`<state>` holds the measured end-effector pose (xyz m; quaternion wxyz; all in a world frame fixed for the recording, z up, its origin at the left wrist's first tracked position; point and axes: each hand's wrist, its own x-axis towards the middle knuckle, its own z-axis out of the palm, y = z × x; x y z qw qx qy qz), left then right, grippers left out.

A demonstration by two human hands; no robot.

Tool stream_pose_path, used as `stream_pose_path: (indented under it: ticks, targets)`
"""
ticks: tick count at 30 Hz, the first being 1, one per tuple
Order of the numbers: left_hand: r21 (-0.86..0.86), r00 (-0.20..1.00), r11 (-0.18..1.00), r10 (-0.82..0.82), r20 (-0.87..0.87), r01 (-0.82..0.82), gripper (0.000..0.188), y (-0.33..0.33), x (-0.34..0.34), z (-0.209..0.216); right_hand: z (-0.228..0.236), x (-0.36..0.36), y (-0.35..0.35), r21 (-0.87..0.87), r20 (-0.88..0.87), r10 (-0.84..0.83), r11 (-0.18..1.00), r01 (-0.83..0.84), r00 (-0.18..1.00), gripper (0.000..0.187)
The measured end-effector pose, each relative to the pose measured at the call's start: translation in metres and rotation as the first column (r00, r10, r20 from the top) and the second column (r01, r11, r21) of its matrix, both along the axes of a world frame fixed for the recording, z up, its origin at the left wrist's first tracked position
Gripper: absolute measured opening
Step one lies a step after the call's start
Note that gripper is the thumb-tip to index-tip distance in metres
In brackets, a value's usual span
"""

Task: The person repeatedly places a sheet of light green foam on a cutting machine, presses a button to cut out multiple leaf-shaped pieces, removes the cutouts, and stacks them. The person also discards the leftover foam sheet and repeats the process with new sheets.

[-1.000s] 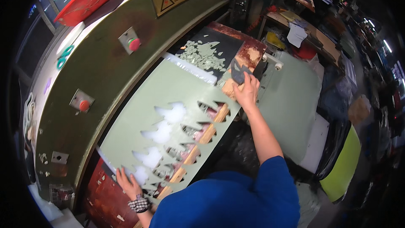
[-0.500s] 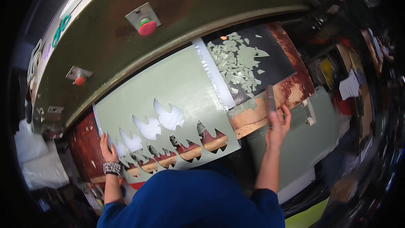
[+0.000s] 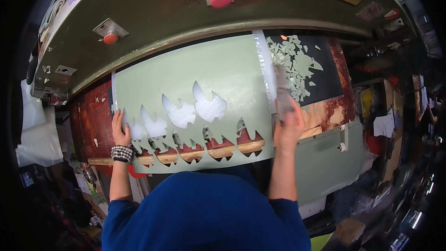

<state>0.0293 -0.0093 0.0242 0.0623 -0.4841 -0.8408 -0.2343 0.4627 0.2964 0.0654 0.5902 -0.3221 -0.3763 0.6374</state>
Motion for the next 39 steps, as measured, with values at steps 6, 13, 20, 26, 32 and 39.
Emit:
stream_pose_path:
  ticks: [6, 13, 20, 26, 32, 39]
  targets:
    - [0.066, 0.999, 0.997, -0.036, 0.011, 0.036, 0.043, 0.0, -0.003, -0.001, -0.019, -0.064, 0.013, 0.518, 0.804, -0.263, 0.75, -0.411, 0.533, 0.079]
    - [0.109, 0.998, 0.993, -0.043, 0.047, 0.037, 0.041, 0.006, -0.003, 0.003, -0.034, -0.073, 0.006, 0.628, 0.762, -0.454, 0.691, -0.358, 0.462, 0.089]
    - [0.124, 1.0, 0.992, -0.003, 0.018, 0.0, 0.042, 0.016, -0.012, 0.013, -0.032, -0.077, 0.022, 0.502, 0.824, -0.324, 0.798, -0.334, 0.464, 0.085]
    - [0.164, 0.946, 0.931, 0.323, 0.038, -0.325, 0.031, 0.008, 0.001, 0.033, -0.003, -0.097, 0.049, 0.424, 0.727, -0.265, 0.899, -0.11, 0.634, 0.067]
    - [-0.032, 0.72, 0.813, 0.532, 0.445, -0.581, 0.019, 0.01, 0.023, 0.023, 0.054, -0.174, 0.12, 0.657, 0.745, -0.595, 0.734, -0.175, 0.301, 0.103]
    - [0.097, 0.795, 0.81, 0.535, 0.286, -0.579, 0.019, 0.046, -0.02, 0.009, 0.043, -0.19, 0.115, 0.702, 0.666, -0.623, 0.709, -0.065, 0.41, 0.105]
